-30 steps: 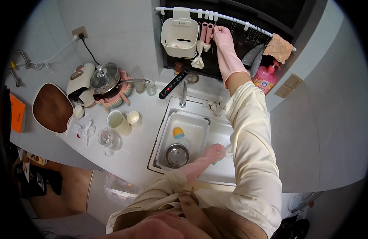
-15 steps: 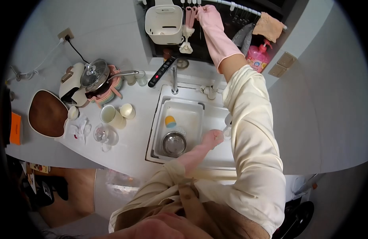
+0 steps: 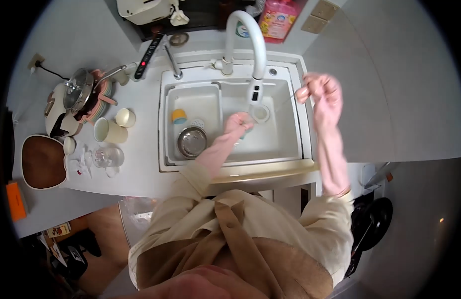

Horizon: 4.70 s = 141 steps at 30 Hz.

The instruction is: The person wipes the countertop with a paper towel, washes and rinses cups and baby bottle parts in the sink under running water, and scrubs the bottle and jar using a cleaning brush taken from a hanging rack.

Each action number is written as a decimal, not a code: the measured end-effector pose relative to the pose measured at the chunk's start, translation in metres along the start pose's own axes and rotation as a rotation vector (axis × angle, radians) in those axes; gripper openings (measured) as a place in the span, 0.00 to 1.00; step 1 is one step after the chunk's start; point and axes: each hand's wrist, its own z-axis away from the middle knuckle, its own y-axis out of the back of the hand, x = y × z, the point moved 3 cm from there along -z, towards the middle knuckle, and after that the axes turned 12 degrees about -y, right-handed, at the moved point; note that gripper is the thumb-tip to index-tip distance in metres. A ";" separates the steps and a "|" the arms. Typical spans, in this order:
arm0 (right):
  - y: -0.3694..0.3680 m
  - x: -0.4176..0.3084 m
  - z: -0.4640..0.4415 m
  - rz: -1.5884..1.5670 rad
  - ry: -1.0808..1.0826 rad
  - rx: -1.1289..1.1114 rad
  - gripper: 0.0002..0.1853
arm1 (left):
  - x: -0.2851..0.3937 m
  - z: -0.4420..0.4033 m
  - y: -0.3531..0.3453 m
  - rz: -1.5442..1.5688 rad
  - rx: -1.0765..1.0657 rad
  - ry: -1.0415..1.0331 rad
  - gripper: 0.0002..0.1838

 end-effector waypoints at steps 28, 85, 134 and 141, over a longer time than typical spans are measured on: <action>-0.041 0.196 0.017 -0.144 -0.472 -0.151 0.07 | 0.071 0.001 0.003 -0.122 -0.007 0.042 0.21; -0.078 0.251 0.078 -0.812 -1.478 -0.029 0.16 | 0.145 0.051 0.010 -0.106 0.061 -0.151 0.25; -0.051 0.184 0.064 0.104 -0.826 -0.472 0.07 | 0.099 -0.002 -0.008 0.050 -0.233 -0.053 0.12; -0.018 0.201 0.041 -0.154 -0.907 -0.321 0.09 | 0.099 -0.013 0.005 -0.120 -0.088 -0.152 0.09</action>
